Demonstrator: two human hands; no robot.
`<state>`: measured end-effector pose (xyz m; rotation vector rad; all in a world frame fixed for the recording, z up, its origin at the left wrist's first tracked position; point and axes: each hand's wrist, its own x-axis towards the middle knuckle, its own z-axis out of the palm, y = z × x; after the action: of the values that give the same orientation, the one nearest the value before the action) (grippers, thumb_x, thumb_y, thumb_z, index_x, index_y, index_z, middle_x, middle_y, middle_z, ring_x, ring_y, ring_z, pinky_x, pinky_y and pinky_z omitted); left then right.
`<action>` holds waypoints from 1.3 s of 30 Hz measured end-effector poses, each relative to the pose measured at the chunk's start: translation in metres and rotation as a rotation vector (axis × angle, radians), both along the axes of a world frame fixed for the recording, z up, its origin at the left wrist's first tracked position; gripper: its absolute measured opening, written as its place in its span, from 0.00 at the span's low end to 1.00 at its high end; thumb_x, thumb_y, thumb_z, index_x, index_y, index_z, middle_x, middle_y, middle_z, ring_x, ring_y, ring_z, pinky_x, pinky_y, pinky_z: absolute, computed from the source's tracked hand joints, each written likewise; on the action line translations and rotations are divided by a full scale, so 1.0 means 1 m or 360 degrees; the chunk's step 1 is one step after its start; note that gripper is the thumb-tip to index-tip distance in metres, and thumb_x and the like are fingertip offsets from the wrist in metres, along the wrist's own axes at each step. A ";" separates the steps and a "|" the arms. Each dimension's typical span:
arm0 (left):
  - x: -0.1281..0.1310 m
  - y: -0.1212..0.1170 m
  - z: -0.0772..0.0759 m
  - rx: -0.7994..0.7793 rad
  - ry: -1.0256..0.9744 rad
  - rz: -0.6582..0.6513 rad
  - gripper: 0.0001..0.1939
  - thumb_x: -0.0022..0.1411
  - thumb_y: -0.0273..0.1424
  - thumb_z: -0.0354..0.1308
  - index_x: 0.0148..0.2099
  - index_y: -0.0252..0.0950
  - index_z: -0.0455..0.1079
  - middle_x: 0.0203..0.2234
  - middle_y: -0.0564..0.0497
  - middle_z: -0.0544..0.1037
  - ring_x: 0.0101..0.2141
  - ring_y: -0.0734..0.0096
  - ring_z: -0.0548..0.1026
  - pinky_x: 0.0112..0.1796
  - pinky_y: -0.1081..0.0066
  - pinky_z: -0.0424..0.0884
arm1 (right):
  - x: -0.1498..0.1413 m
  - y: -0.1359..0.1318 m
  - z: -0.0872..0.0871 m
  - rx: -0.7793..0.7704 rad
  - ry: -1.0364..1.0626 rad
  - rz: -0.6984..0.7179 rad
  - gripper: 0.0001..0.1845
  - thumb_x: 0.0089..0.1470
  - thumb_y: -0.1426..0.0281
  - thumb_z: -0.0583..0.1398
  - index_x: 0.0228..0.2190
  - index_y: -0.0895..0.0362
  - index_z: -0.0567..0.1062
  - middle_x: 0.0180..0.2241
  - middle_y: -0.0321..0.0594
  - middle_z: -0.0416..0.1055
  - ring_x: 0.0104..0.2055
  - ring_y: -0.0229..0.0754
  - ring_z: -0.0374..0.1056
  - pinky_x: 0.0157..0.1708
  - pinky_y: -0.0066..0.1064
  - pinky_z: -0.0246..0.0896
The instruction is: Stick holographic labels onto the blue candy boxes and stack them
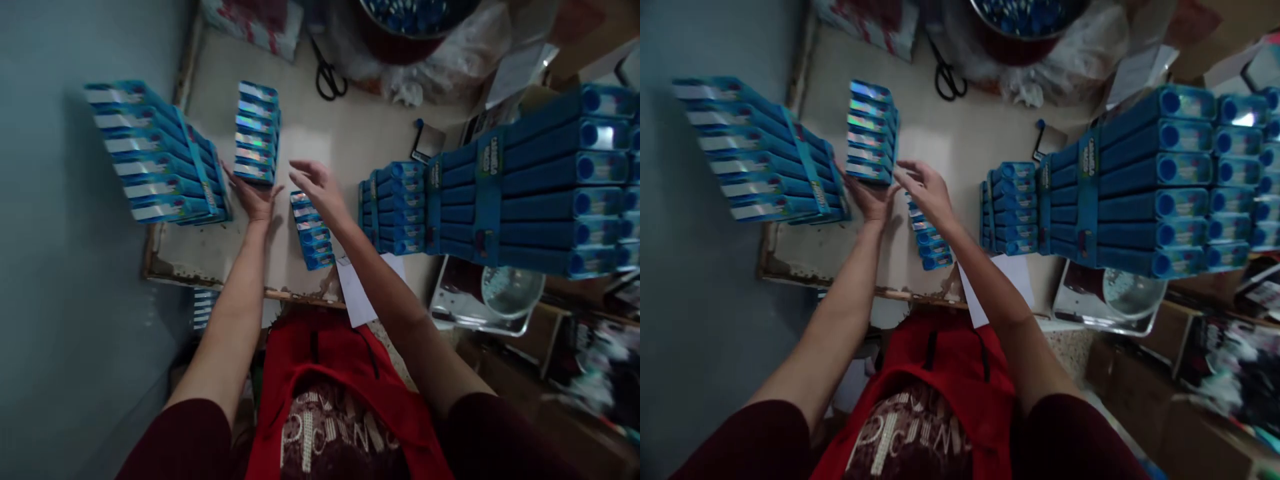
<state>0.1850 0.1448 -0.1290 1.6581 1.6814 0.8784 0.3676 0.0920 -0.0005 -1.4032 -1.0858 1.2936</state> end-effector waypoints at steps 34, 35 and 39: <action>0.160 -0.271 0.078 -0.1285 0.0481 -0.0909 0.17 0.71 0.38 0.62 0.55 0.37 0.85 0.48 0.41 0.88 0.50 0.48 0.83 0.50 0.61 0.74 | 0.133 -0.321 -0.046 -0.1350 0.0630 -0.0838 0.10 0.51 0.65 0.68 0.34 0.52 0.73 0.29 0.35 0.77 0.34 0.42 0.73 0.38 0.34 0.73; 0.158 -0.273 0.075 -0.1348 0.0444 -0.0882 0.18 0.71 0.38 0.60 0.55 0.38 0.86 0.47 0.43 0.88 0.49 0.49 0.84 0.49 0.62 0.75 | 0.137 -0.326 -0.041 -0.1379 0.0550 -0.0771 0.11 0.52 0.65 0.70 0.32 0.53 0.73 0.27 0.35 0.75 0.33 0.42 0.72 0.39 0.34 0.72; 0.143 -0.278 0.070 -0.1272 0.0495 -0.0797 0.18 0.67 0.36 0.63 0.54 0.41 0.87 0.48 0.44 0.89 0.51 0.47 0.84 0.50 0.61 0.75 | 0.150 -0.340 -0.021 -0.1074 -0.0464 -0.0264 0.11 0.60 0.61 0.71 0.32 0.53 0.79 0.29 0.41 0.77 0.36 0.47 0.72 0.46 0.39 0.69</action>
<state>0.3280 -0.1332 -0.0594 1.5410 1.4086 -0.2878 0.5177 -0.2477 -0.0218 -2.1883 -0.7077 1.4273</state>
